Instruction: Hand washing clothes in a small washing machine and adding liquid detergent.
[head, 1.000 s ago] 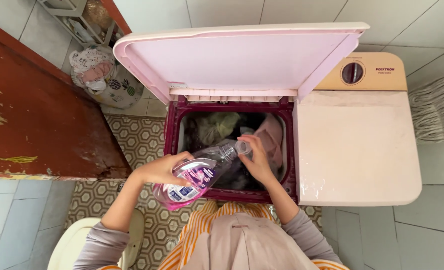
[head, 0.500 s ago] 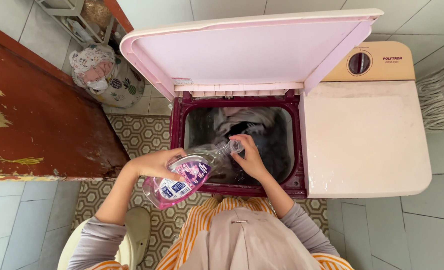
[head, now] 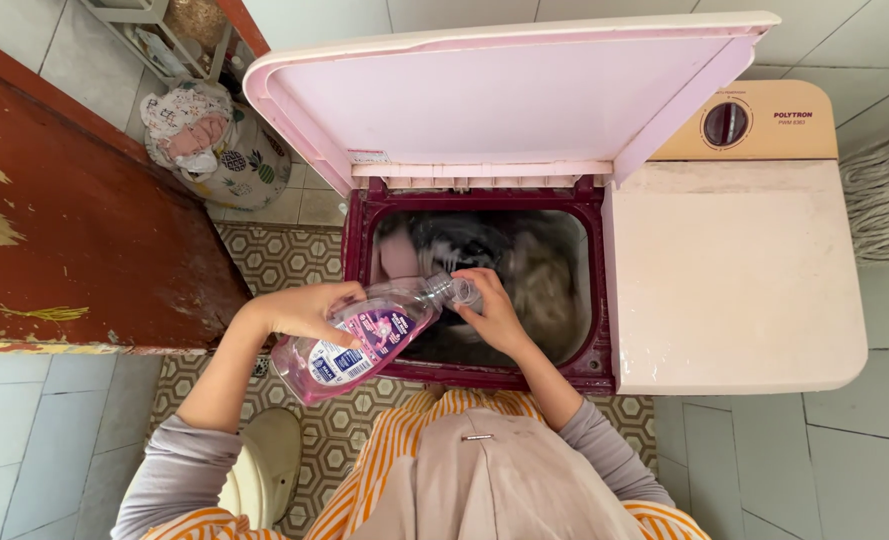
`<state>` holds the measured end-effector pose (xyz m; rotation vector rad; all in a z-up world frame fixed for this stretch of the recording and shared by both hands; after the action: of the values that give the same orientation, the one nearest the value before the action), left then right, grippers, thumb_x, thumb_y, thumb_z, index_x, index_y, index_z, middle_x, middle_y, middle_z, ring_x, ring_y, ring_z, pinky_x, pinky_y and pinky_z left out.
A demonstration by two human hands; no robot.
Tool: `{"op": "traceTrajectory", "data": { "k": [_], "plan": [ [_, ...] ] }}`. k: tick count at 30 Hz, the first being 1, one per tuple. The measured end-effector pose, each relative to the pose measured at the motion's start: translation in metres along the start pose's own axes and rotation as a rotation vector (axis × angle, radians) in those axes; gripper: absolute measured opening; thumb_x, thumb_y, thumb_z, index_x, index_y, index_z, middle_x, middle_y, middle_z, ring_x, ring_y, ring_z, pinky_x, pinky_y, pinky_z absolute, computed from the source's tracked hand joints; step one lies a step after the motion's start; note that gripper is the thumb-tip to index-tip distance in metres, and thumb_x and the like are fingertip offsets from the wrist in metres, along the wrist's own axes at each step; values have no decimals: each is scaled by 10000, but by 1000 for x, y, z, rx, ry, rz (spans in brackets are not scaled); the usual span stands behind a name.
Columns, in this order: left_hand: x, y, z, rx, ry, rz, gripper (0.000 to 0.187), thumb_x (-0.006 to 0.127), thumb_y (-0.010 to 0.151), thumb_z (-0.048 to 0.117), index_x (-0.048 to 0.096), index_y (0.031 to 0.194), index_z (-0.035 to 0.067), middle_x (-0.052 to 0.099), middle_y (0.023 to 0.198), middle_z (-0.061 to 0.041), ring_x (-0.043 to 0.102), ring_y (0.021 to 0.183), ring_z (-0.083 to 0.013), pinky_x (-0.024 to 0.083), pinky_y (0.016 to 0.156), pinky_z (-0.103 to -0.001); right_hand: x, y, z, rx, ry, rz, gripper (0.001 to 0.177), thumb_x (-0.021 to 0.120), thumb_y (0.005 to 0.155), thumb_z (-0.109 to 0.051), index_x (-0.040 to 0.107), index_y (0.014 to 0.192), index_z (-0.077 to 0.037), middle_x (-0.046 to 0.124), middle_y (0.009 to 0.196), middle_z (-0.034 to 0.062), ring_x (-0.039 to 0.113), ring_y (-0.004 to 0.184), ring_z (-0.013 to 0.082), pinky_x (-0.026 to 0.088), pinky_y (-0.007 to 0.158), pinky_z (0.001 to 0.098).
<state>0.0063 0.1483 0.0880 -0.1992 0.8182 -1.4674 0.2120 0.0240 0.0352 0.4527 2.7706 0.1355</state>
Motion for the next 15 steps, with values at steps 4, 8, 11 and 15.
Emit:
{"op": "traceTrajectory", "data": {
  "k": [4, 8, 11, 15],
  "plan": [
    [-1, 4, 1, 22, 12, -6, 651, 874, 710, 365, 571, 1215, 86, 789, 1007, -82, 723, 882, -148, 580, 799, -320, -2, -1, 2, -4, -26, 0, 514, 738, 858, -48, 597, 1342, -147, 524, 1346, 103, 574, 1253, 283, 470, 1054, 372],
    [-1, 6, 6, 11, 10, -13, 642, 880, 710, 363, 581, 1206, 86, 793, 1003, -82, 729, 891, -154, 581, 798, -321, -3, -1, 6, -10, -40, -3, 525, 744, 847, -62, 591, 1343, -141, 534, 1332, 111, 572, 1247, 298, 463, 1061, 376],
    [-1, 7, 7, -19, 18, -13, 643, 878, 705, 366, 581, 1205, 92, 797, 1003, -81, 738, 891, -156, 584, 796, -322, -5, -2, 7, -16, -45, 11, 528, 753, 839, -74, 594, 1338, -141, 557, 1320, 113, 585, 1237, 301, 466, 1060, 368],
    [-1, 7, 10, -36, 29, -18, 643, 874, 707, 376, 587, 1208, 94, 800, 1003, -87, 748, 890, -154, 589, 793, -322, -6, -3, 8, -37, -38, 21, 540, 752, 823, -62, 598, 1337, -129, 556, 1315, 120, 579, 1242, 305, 467, 1069, 358]
  ]
}}
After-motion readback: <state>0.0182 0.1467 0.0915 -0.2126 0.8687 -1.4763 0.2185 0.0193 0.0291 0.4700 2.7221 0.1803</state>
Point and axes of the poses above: each hand's wrist, its own y-axis towards the middle knuckle, its own x-axis out of the palm, z = x × y, the point moved 10 cm from there along y, towards the middle knuckle
